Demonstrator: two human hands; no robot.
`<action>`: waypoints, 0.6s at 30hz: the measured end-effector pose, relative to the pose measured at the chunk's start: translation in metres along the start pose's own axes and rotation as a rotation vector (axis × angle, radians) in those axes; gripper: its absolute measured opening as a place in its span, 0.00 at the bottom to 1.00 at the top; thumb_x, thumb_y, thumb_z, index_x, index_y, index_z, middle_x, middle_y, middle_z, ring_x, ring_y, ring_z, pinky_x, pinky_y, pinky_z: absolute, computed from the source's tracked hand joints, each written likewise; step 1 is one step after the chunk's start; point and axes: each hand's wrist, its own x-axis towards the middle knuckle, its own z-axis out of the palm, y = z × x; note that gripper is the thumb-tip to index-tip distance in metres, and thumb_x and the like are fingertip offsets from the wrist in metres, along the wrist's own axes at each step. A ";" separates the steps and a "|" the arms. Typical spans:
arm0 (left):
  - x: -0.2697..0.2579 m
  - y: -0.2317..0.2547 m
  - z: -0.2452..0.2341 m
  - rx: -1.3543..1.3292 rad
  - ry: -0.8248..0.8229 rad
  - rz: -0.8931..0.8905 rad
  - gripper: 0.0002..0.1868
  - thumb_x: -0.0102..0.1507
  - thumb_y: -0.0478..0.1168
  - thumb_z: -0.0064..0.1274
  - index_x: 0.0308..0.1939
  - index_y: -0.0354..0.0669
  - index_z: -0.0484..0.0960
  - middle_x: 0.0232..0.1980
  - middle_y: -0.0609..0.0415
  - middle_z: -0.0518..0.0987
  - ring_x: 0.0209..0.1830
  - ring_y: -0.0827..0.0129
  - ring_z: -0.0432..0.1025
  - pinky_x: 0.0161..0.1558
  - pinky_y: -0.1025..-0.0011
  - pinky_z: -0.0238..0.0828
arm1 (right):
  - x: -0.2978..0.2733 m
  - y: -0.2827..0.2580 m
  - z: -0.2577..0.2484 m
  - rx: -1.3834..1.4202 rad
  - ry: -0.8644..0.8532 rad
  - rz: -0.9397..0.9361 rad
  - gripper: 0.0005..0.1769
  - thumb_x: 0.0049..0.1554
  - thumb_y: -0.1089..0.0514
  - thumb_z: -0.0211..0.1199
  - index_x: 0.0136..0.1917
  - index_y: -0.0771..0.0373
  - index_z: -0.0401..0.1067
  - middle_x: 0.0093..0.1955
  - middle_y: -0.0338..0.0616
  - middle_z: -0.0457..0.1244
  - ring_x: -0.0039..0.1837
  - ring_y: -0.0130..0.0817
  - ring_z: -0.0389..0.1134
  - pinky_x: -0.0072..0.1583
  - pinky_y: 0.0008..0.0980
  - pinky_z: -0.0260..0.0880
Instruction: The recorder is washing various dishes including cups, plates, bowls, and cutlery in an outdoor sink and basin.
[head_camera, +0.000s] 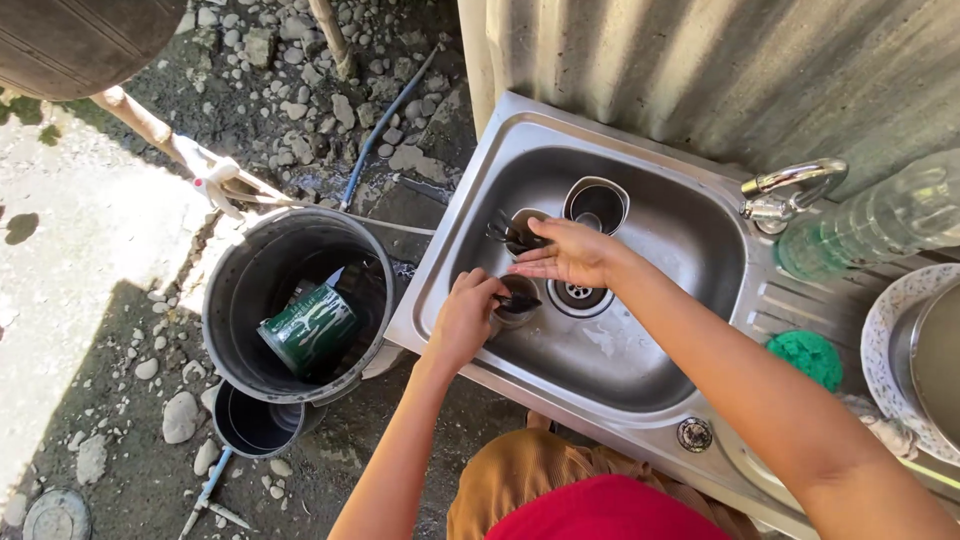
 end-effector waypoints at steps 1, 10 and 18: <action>0.001 -0.006 0.004 -0.004 -0.009 0.002 0.15 0.54 0.21 0.52 0.42 0.39 0.82 0.44 0.49 0.77 0.50 0.51 0.71 0.50 0.59 0.70 | -0.004 0.004 -0.001 0.007 0.006 0.001 0.23 0.65 0.50 0.52 0.67 0.63 0.56 0.56 0.66 0.62 0.59 0.60 0.72 0.61 0.42 0.77; 0.012 -0.016 0.016 0.227 -0.138 0.020 0.23 0.41 0.21 0.60 0.39 0.43 0.83 0.55 0.51 0.74 0.59 0.51 0.68 0.56 0.61 0.70 | -0.032 0.063 -0.060 -0.194 0.153 -0.286 0.21 0.63 0.51 0.56 0.66 0.63 0.64 0.56 0.53 0.66 0.54 0.44 0.73 0.54 0.39 0.78; -0.005 0.014 0.038 0.343 -0.091 0.007 0.23 0.49 0.23 0.59 0.47 0.44 0.84 0.59 0.48 0.74 0.59 0.50 0.68 0.55 0.58 0.71 | -0.059 0.124 -0.091 0.002 0.180 -0.274 0.14 0.64 0.58 0.55 0.61 0.64 0.71 0.54 0.49 0.67 0.55 0.39 0.73 0.56 0.38 0.77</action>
